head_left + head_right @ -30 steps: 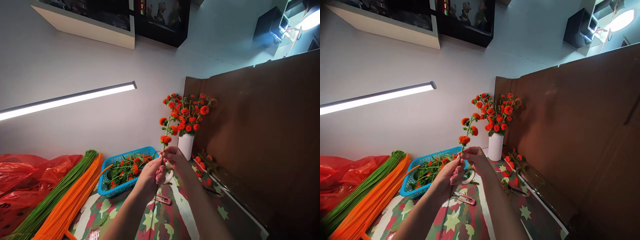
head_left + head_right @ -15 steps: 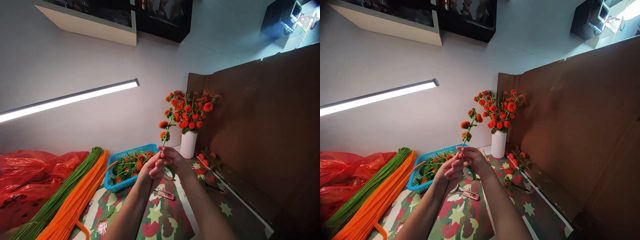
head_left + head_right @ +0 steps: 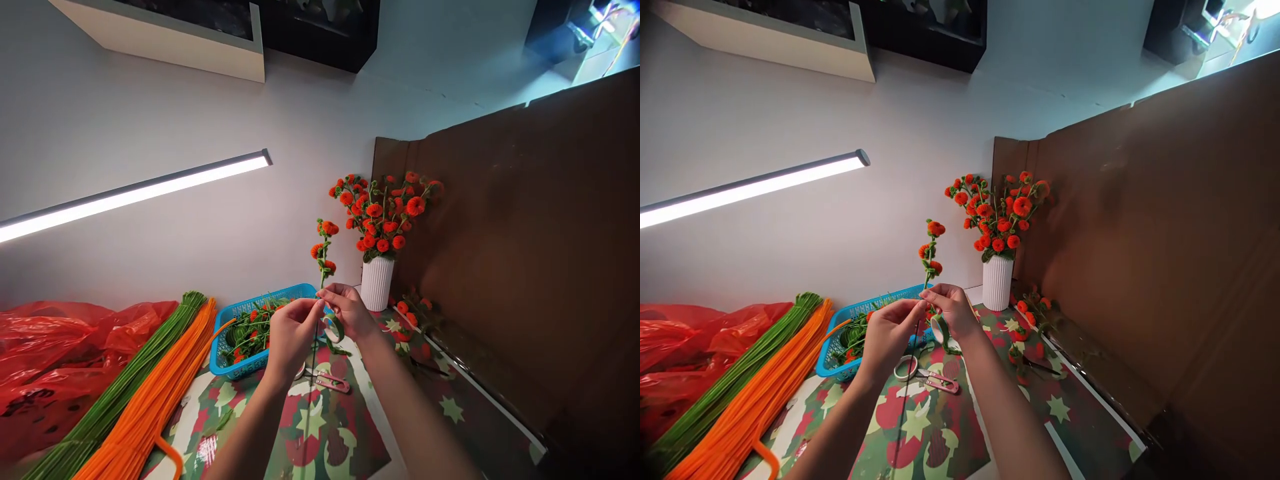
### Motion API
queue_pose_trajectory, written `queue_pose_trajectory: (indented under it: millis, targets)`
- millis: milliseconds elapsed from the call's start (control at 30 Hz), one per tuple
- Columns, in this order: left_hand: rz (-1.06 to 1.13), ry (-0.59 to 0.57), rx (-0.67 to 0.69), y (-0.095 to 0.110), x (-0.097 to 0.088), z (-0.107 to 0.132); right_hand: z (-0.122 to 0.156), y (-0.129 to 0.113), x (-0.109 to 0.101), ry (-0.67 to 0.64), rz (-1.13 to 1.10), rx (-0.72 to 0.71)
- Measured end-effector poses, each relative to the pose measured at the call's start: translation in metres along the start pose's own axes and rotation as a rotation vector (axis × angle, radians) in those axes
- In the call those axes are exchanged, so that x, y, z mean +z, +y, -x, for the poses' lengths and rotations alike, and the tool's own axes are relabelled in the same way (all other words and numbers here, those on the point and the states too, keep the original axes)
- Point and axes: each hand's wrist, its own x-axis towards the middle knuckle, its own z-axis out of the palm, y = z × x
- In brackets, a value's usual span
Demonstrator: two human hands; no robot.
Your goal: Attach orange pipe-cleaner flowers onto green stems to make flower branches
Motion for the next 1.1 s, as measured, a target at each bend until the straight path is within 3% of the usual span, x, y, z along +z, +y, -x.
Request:
queue_pose_trajectory:
  millis: [100, 267, 367, 467, 600, 733, 867, 1000, 1100]
  targets:
    - [0.036, 0.008, 0.064, 0.006, 0.001, 0.003, 0.004, -0.004, 0.003, 0.002, 0.088, -0.077]
    - [0.583, -0.334, -0.298, 0.005, -0.002, -0.001, 0.01, -0.006, 0.004, -0.204, -0.083, 0.113]
    - [0.703, -0.458, -0.419, -0.004, -0.004, -0.004, 0.009, -0.005, 0.001, -0.274, -0.119, 0.177]
    - [0.496, -0.354, -0.366, -0.01, -0.003, -0.006, 0.005, -0.004, -0.003, -0.176, -0.094, 0.14]
    - [0.067, -0.093, -0.07, -0.01, -0.001, -0.005, 0.0, -0.004, -0.005, -0.032, 0.016, 0.029]
    - [-0.119, 0.039, 0.166, -0.004, -0.002, -0.001, 0.004, -0.01, 0.0, 0.008, 0.155, -0.014]
    - [-0.062, 0.081, 0.138, 0.003, -0.008, -0.002, 0.012, -0.018, 0.011, -0.071, 0.274, 0.004]
    - [0.248, 0.054, -0.009, 0.002, -0.014, -0.01, 0.016, -0.017, 0.017, -0.151, 0.334, 0.086]
    - [0.365, 0.024, -0.042, -0.004, -0.017, -0.015, 0.014, -0.013, 0.016, -0.159, 0.372, 0.108]
